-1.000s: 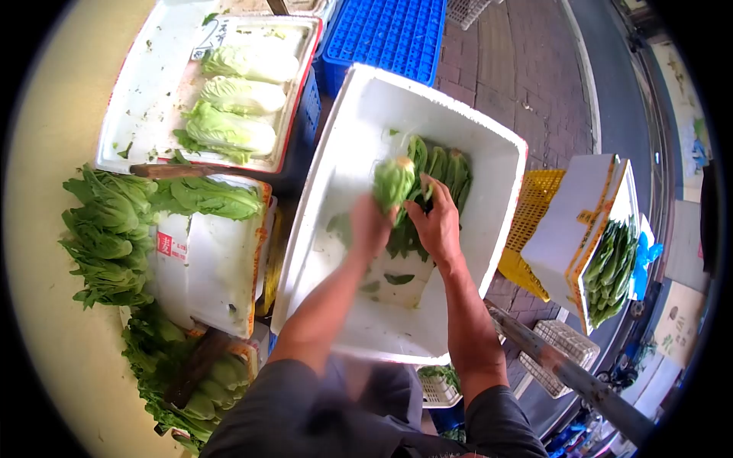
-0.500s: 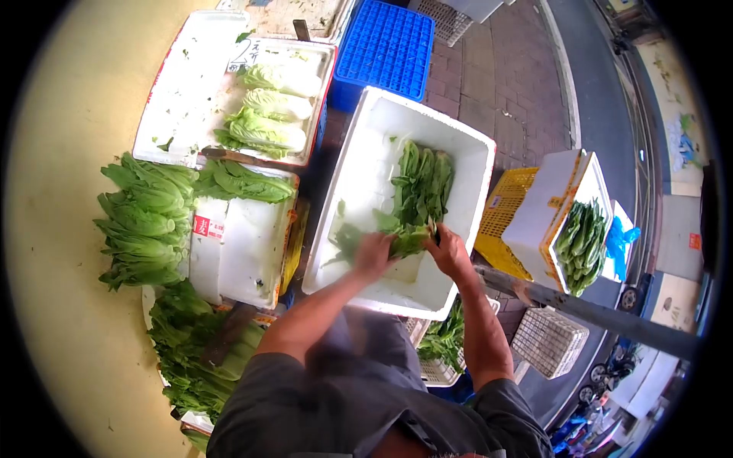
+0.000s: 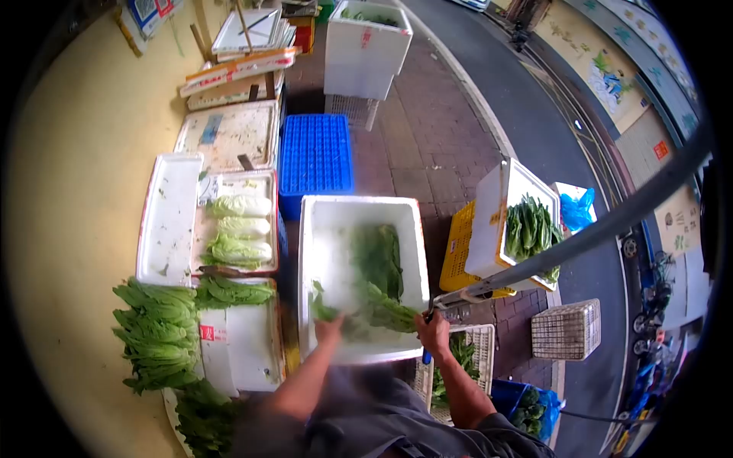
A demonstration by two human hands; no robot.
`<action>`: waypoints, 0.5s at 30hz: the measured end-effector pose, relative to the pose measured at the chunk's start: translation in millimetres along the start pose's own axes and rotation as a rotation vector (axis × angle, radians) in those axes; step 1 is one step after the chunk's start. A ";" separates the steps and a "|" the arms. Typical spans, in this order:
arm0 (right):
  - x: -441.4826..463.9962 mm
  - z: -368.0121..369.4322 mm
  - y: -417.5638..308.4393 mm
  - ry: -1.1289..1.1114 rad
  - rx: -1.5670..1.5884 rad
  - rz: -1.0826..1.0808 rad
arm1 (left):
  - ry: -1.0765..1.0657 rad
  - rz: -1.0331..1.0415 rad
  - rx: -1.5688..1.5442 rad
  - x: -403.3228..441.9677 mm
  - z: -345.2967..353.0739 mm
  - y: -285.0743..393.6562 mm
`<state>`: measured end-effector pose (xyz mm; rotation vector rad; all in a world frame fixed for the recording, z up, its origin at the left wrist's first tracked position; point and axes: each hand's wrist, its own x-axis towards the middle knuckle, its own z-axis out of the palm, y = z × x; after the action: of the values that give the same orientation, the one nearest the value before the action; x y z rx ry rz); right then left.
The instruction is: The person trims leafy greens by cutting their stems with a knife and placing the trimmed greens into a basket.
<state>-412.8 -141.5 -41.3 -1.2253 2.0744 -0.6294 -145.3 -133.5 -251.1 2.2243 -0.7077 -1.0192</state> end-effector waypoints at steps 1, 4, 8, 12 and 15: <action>-2.3 -3.4 -5.2 0.027 0.029 -0.009 | -0.075 -0.109 -0.073 2.0 0.7 -0.1; -18.3 -12.8 -10.4 0.067 0.128 -0.044 | -0.369 -0.395 -0.352 -20.7 -5.5 13.7; -25.4 2.0 23.3 -0.033 0.302 0.003 | -0.916 -0.661 -0.884 -117.7 -26.0 79.9; -52.6 -10.6 48.0 -0.062 0.401 -0.226 | -0.916 -0.359 -1.205 -188.8 -25.6 110.8; -84.3 -40.7 43.3 -0.043 0.330 -0.248 | -0.962 -0.261 -1.234 -217.7 -25.1 126.4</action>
<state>-437.3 -43.9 -19.2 -1.2945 1.7109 -1.0052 -276.3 -67.9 -44.9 0.6974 -0.0079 -1.9534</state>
